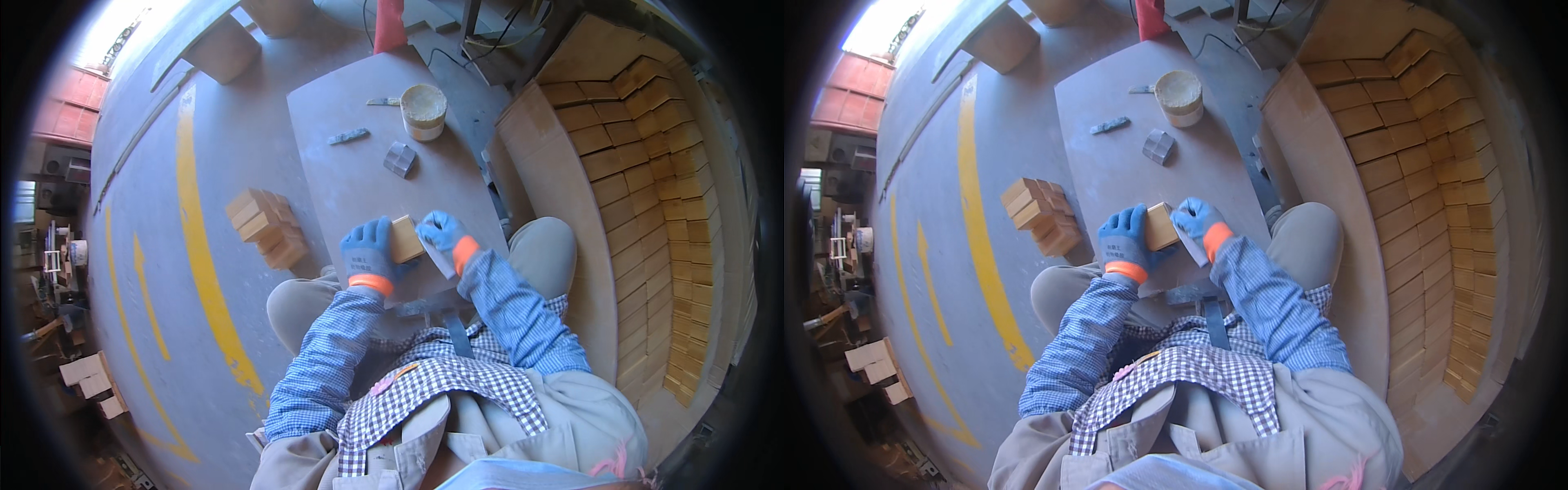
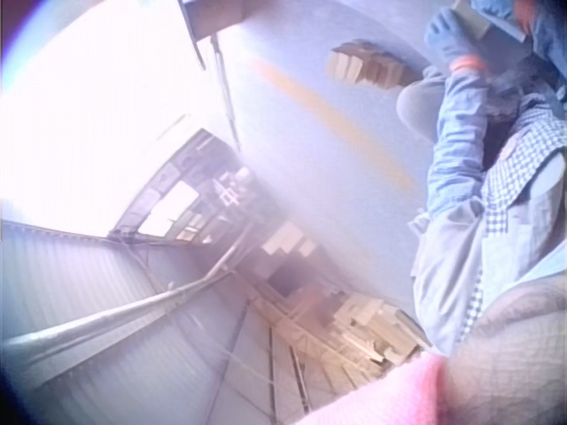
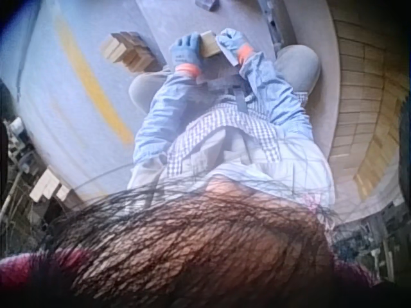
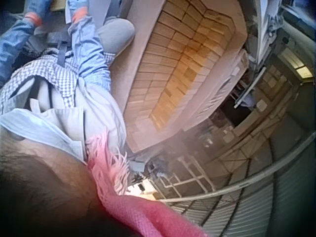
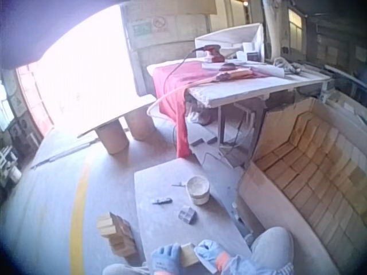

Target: The person sits on the floor and repeatedly picks up small wooden blocks, applies glue to their edges, and joins them together. They then place the assembled blocks into a larger wooden container.

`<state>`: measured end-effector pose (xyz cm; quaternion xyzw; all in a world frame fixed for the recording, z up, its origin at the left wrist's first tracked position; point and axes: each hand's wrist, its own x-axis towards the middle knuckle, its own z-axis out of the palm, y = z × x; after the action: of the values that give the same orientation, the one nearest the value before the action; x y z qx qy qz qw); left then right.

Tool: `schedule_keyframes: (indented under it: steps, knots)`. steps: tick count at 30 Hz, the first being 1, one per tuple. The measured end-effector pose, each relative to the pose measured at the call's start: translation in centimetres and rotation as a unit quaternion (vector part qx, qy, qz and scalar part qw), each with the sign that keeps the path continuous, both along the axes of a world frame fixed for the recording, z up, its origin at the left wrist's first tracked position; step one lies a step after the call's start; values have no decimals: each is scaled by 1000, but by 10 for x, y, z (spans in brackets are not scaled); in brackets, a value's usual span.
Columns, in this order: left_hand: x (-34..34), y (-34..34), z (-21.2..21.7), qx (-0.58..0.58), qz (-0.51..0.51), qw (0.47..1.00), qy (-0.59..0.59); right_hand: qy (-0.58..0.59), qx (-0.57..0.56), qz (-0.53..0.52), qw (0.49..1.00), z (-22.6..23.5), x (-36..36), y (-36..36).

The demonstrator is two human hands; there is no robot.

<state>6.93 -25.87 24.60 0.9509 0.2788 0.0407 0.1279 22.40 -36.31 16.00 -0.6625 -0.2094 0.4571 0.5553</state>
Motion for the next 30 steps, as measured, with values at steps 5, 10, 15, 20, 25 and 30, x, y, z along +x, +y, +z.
schedule_keyframes:
  steps: [5,10,15,20,25,30]
  knots:
    - [0,0,0,25,2,999,-35,-11,-22,4,1000,2,9,11]
    - [1,0,1,-3,7,1000,21,13,-100,45,994,5,-1,-14]
    - [1,-2,2,12,16,1000,-24,-60,9,-16,998,9,11,17]
    - [1,-3,-4,27,23,999,-26,-69,-74,41,994,26,-22,-34]
    - [-14,-12,-14,16,42,994,-101,-88,36,-38,995,18,-51,-60]
    - [-34,-33,-26,-164,137,971,-108,-12,20,-29,999,3,-29,-26]
